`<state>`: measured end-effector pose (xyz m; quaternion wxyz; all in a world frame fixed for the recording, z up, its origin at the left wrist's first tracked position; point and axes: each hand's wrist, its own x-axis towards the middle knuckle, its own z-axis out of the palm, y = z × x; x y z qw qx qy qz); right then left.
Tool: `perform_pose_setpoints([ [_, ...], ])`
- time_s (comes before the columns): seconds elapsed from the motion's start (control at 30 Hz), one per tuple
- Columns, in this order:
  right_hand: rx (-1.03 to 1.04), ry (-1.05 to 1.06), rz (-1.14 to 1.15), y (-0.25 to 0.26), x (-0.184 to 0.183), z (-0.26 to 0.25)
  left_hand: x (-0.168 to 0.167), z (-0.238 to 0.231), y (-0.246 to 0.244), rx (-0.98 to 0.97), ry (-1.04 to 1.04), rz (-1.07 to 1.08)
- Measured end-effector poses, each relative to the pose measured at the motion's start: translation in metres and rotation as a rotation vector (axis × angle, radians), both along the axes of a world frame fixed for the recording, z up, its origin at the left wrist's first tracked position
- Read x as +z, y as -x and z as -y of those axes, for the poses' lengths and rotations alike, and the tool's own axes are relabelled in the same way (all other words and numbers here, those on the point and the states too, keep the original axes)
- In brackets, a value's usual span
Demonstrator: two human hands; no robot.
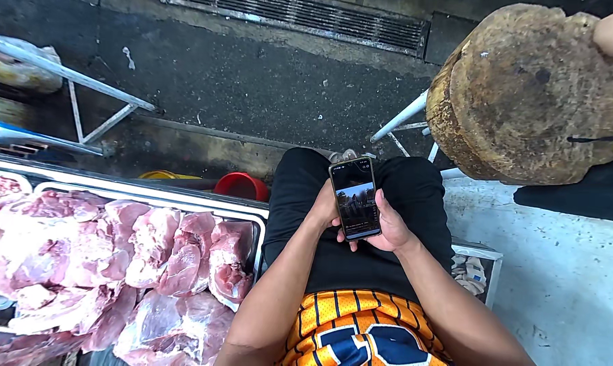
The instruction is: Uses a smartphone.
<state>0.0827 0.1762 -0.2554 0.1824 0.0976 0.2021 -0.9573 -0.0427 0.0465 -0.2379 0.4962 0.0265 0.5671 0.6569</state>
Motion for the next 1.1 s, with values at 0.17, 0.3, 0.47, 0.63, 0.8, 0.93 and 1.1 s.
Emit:
perform_pose_setpoints([
  [0.17,-0.002,-0.019,-0.005,0.0008,0.0021,-0.0003,0.0019,-0.0014,-0.0008,0.015,-0.008,0.001],
  [0.3,-0.006,-0.014,0.001,0.0008,0.0029,-0.0003,0.0042,-0.0019,-0.0009,0.039,-0.016,0.041],
  [0.47,-0.001,-0.025,-0.004,0.0008,0.0024,0.0009,0.0030,-0.0002,-0.0014,0.039,-0.010,0.008],
  [0.63,-0.002,-0.027,-0.007,-0.0014,0.0006,-0.0005,-0.0002,-0.0011,-0.0011,0.008,-0.007,-0.016],
  [0.8,-0.001,-0.015,-0.007,-0.0010,-0.0002,0.0013,0.0012,0.0009,-0.0014,0.017,-0.014,-0.033],
  [0.93,-0.007,-0.003,-0.008,-0.0006,0.0005,0.0008,0.0021,-0.0002,-0.0015,0.016,-0.029,-0.008],
  [1.1,-0.009,-0.027,0.007,0.0005,0.0042,-0.0009,0.0026,-0.0032,-0.0013,0.016,0.013,0.031],
])
